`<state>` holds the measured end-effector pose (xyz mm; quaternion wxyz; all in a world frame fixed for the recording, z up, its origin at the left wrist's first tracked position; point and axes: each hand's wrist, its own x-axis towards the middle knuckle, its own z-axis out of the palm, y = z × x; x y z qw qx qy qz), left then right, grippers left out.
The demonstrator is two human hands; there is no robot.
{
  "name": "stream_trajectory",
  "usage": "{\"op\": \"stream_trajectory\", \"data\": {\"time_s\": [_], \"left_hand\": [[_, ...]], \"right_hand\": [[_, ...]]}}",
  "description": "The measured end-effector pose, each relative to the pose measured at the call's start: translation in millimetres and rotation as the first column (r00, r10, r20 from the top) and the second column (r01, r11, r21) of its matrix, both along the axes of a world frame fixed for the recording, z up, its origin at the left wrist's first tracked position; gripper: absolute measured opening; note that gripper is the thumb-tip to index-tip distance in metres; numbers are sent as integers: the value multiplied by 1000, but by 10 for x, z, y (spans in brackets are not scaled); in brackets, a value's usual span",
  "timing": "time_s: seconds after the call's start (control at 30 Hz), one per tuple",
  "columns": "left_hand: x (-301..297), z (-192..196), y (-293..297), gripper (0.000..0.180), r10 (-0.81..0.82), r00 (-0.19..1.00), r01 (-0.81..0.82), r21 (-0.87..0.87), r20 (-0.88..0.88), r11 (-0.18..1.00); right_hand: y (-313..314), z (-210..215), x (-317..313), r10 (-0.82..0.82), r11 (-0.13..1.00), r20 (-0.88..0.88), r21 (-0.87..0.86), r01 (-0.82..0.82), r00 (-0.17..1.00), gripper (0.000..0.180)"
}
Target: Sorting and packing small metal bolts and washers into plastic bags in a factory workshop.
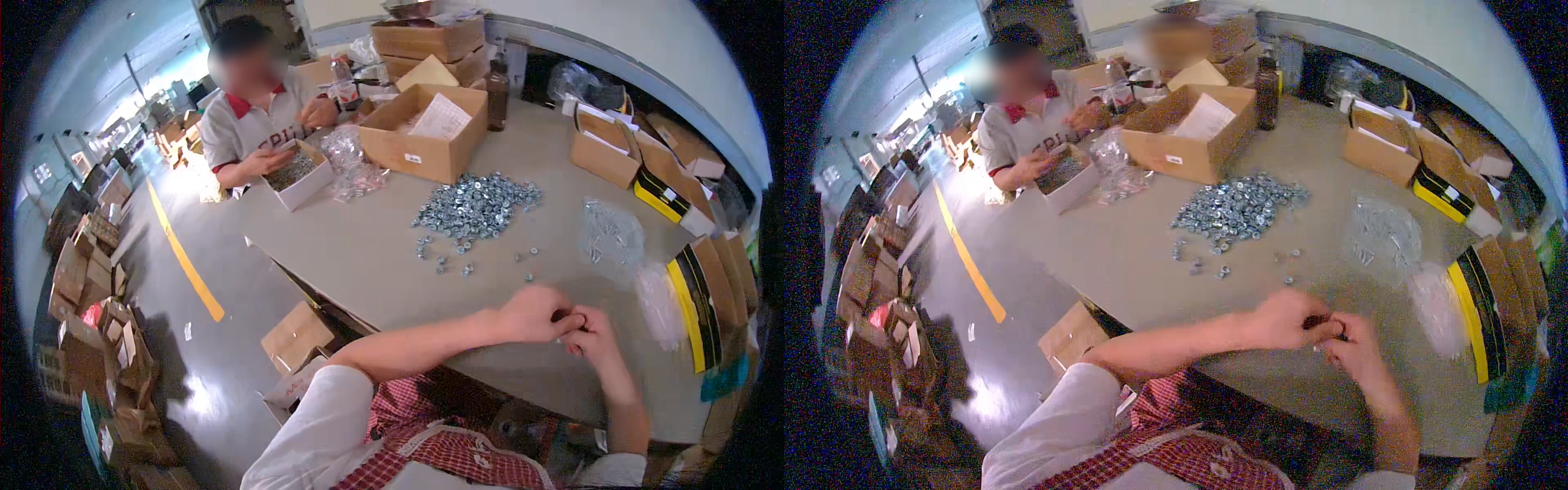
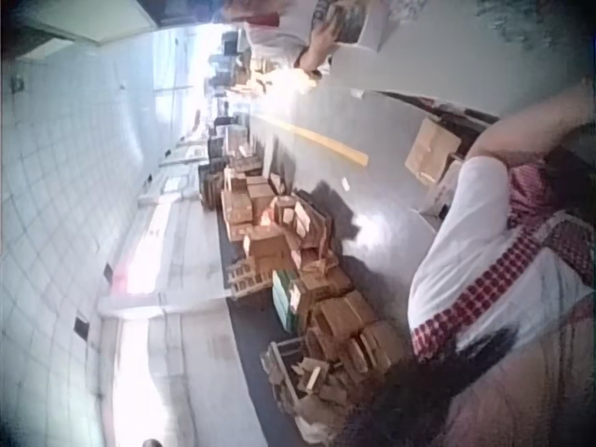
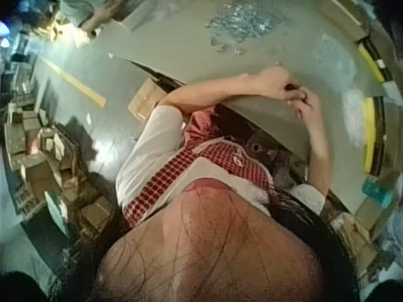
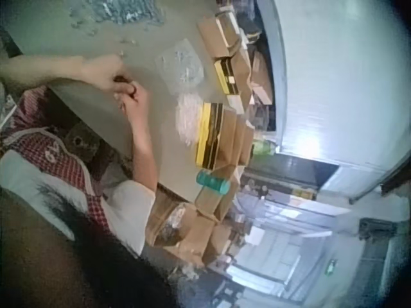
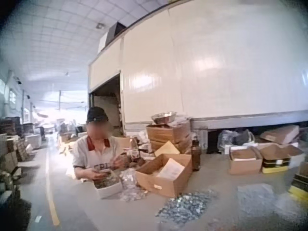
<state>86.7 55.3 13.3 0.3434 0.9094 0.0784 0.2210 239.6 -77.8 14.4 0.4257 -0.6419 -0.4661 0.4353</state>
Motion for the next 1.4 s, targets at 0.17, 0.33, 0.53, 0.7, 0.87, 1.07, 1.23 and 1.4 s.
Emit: {"op": "stream_trajectory", "data": {"time_s": [0.17, 0.33, 0.53, 0.7, 0.87, 1.07, 1.23, 1.4], "left_hand": [[127, -186, 33, 34, -143, 986, 163, -272, 90, 948], [187, -243, 9, 31, -195, 977, 210, -530, 84, 822], [218, -299, 45, 31, -229, 954, 300, -588, 194, 751], [239, -315, -4, 20, -173, 964, 265, -742, 201, 616], [258, -398, -60, 16, -87, 956, 273, -737, 281, 618], [107, -126, -111, 29, 137, 990, -138, -208, -21, 968], [73, -43, 9, 34, 198, 973, -216, -169, -120, 962], [99, 19, 265, 29, -31, 973, -109, -579, -227, 808]], "right_hand": [[-40, -121, -14, -96, 991, -7, 97, 96, 995, 11], [-77, -99, 51, -98, 981, -207, 147, 130, 973, 11], [-33, -178, 155, -114, 966, -165, 211, 148, 980, 17], [-68, -36, -42, -214, 947, -363, 149, 283, 907, 14], [-85, -11, -101, -352, 901, -494, 52, 431, 795, 10], [-119, -108, 60, -395, 913, 741, 383, 141, 544, 10], [-4, 230, -89, -338, 839, 832, 478, -261, 441, 13], [-82, 430, -86, -194, 853, 895, 357, -382, 403, 15]]}}
